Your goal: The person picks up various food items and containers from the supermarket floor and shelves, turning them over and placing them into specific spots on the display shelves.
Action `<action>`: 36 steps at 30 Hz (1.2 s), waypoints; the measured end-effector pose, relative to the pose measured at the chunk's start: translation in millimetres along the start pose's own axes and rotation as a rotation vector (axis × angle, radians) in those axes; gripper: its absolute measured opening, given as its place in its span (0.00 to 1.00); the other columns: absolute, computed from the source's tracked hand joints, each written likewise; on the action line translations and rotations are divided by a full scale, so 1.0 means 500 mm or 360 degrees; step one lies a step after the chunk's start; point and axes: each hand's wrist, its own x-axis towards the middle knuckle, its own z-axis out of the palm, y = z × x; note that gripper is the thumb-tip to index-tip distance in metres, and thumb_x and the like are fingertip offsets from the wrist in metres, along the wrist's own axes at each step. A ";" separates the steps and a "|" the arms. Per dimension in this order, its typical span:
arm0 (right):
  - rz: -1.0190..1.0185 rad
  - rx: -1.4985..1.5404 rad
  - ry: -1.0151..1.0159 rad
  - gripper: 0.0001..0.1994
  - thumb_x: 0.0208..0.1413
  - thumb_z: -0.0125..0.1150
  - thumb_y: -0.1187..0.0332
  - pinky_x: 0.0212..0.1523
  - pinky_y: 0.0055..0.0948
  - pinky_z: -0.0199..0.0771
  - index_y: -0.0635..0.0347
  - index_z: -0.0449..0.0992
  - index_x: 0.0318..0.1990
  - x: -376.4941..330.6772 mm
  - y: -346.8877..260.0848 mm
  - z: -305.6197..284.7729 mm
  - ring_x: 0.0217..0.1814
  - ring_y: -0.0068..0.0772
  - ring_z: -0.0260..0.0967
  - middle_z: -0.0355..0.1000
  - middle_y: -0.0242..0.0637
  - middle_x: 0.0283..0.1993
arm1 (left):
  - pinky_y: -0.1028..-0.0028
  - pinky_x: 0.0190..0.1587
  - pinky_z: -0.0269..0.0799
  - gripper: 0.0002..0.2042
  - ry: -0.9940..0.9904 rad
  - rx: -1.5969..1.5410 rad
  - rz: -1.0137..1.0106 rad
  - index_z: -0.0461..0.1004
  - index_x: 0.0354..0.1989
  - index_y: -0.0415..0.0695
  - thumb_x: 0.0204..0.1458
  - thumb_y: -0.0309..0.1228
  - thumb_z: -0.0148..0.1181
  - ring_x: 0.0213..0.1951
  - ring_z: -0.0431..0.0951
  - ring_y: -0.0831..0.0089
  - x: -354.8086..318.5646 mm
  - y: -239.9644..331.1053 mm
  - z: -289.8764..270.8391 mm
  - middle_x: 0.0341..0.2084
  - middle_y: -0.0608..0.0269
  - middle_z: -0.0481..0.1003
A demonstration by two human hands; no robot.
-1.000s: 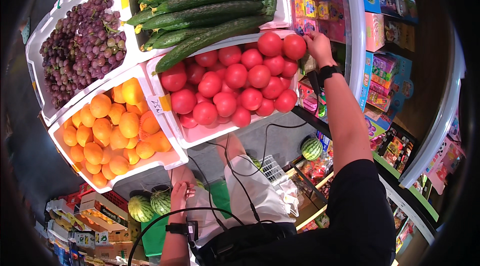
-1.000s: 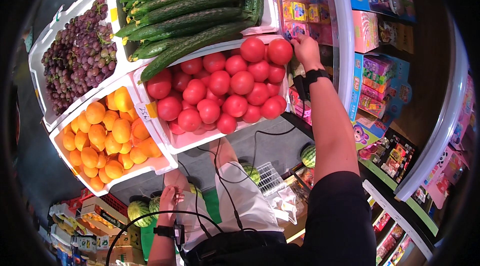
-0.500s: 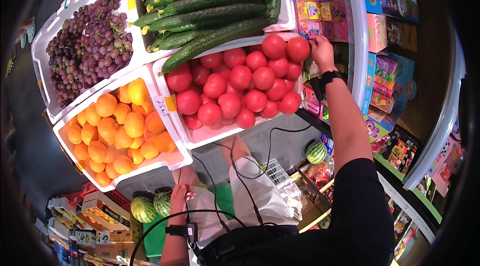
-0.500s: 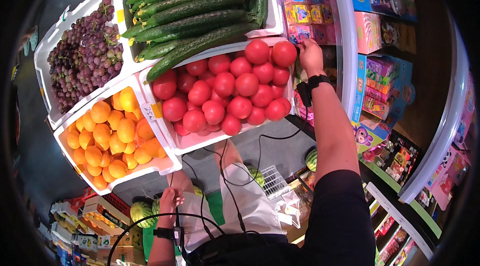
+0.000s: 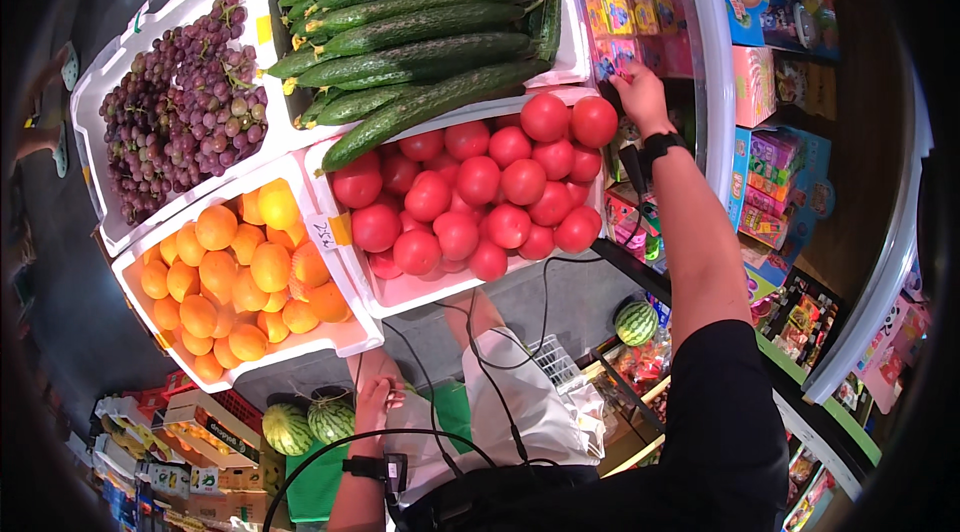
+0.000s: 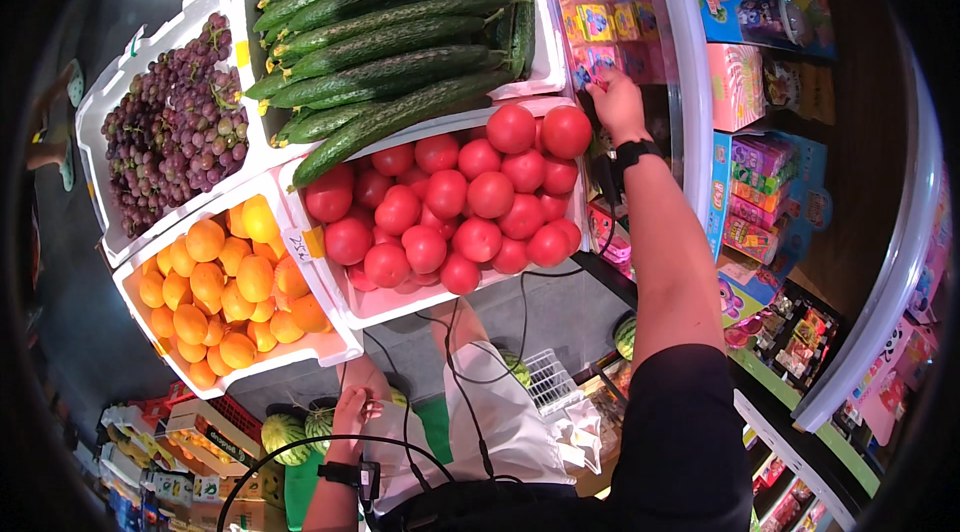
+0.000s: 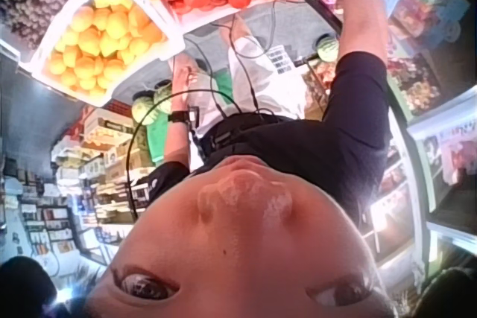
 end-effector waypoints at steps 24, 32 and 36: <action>0.0866 0.0028 -0.0083 0.15 0.52 0.57 0.62 0.48 0.43 0.71 0.63 0.75 0.42 -0.242 0.013 -0.043 0.45 0.55 0.72 0.75 0.54 0.41 | 0.76 0.34 0.71 0.10 -0.0001 0.0097 0.0033 0.71 0.43 0.41 0.61 0.34 0.48 0.30 0.77 0.73 -0.020 0.031 -0.009 0.33 0.62 0.75; 0.0501 -0.0288 -0.0430 0.13 0.43 0.65 0.68 0.45 0.41 0.72 0.63 0.76 0.36 -0.301 0.070 0.035 0.43 0.53 0.72 0.74 0.52 0.36 | 0.74 0.34 0.72 0.10 0.0139 0.0208 0.0025 0.69 0.43 0.44 0.61 0.34 0.45 0.31 0.76 0.71 -0.036 0.026 -0.047 0.31 0.62 0.75; 0.0716 -0.0157 -0.0146 0.11 0.41 0.68 0.70 0.42 0.39 0.73 0.61 0.72 0.30 -0.279 0.106 0.073 0.40 0.51 0.73 0.75 0.47 0.34 | 0.74 0.34 0.72 0.09 0.0122 0.0183 -0.0004 0.69 0.43 0.44 0.61 0.34 0.46 0.31 0.76 0.71 -0.030 0.001 -0.053 0.32 0.61 0.75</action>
